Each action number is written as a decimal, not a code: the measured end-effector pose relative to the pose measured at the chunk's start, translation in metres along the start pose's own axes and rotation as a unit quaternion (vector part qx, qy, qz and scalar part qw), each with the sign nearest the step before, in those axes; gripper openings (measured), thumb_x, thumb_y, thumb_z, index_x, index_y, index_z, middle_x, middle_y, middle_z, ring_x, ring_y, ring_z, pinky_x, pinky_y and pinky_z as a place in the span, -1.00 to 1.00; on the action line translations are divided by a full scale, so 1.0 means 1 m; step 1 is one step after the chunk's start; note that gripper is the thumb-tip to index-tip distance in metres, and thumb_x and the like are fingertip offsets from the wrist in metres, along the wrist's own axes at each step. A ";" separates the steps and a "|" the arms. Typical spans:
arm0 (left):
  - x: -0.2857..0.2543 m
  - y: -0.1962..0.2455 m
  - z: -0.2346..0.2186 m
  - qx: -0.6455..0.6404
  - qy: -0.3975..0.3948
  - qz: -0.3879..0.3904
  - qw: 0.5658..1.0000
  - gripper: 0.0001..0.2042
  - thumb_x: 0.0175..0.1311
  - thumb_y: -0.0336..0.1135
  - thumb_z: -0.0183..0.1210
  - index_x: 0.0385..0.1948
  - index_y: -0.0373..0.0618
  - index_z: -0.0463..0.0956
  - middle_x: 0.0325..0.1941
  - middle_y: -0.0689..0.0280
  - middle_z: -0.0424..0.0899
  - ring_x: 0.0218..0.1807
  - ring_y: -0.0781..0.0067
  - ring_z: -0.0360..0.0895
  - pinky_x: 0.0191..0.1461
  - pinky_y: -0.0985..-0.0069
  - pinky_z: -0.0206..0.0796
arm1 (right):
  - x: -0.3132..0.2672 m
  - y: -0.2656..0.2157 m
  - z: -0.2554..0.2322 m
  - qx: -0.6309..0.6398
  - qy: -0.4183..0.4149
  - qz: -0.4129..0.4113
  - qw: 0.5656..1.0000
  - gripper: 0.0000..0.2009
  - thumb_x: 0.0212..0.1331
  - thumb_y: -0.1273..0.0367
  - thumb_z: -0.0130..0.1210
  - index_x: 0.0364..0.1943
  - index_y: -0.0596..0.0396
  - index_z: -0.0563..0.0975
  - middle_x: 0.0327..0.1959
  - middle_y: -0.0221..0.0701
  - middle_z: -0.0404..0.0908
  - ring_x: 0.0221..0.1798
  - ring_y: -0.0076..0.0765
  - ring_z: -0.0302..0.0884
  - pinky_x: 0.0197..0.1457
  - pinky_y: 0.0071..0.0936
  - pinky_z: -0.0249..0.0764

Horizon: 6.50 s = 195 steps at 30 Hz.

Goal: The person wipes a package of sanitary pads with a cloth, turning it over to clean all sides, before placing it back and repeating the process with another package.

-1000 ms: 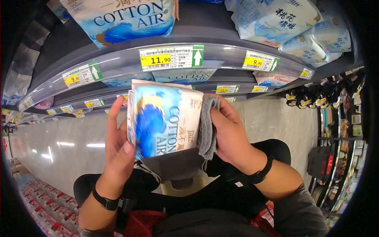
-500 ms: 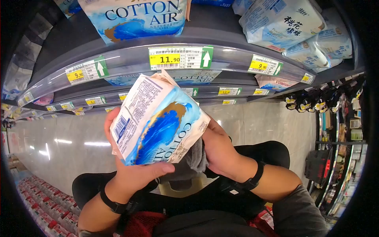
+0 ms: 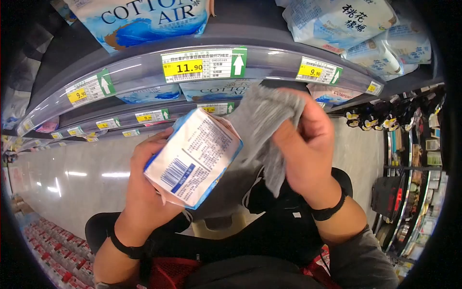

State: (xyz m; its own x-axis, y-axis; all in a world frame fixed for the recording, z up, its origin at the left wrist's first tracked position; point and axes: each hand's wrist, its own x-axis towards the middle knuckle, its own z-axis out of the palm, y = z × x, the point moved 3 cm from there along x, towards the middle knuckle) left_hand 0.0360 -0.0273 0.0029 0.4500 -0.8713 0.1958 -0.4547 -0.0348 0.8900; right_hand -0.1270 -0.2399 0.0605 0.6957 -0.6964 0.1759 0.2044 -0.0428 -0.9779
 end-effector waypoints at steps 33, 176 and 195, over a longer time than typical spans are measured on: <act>0.005 0.009 0.016 0.117 -0.032 0.049 0.991 -0.16 -0.11 -0.08 0.72 0.24 -0.17 0.46 0.24 -0.04 0.68 0.20 -0.16 0.63 0.27 0.10 0.50 | 0.003 -0.006 -0.006 0.098 -0.014 0.043 0.994 -0.62 0.40 0.53 0.27 0.28 0.18 0.56 0.06 -0.34 0.77 0.03 -0.44 0.75 0.13 -0.39 0.68; -0.004 0.006 -0.002 -0.045 -0.024 0.192 0.980 -0.17 0.10 -0.09 0.67 0.33 0.08 0.26 0.39 -0.15 0.52 0.38 -0.15 0.55 0.45 0.05 0.42 | 0.003 -0.006 -0.002 0.116 -0.059 0.219 0.967 -0.74 0.55 0.40 0.24 0.17 0.26 0.67 0.05 -0.26 0.83 -0.01 -0.50 0.80 0.11 -0.52 0.70; 0.004 0.008 0.003 -0.331 0.011 -0.086 0.940 0.22 -0.07 -0.43 0.71 0.62 -0.03 -0.07 0.54 0.01 0.35 0.59 0.07 0.39 0.55 0.18 0.38 | -0.001 0.039 -0.007 0.199 0.069 0.370 0.905 -0.70 0.66 0.18 0.07 0.18 0.05 0.66 0.01 -0.42 0.83 -0.06 -0.51 0.79 -0.10 -0.49 0.68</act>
State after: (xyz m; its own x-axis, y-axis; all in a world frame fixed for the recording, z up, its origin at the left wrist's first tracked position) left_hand 0.0317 -0.0320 0.0097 0.4923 -0.8700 0.0281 0.2004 0.1447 0.9690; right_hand -0.1243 -0.2460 0.0216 0.6565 -0.5133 -0.5527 -0.0315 0.7135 -0.7000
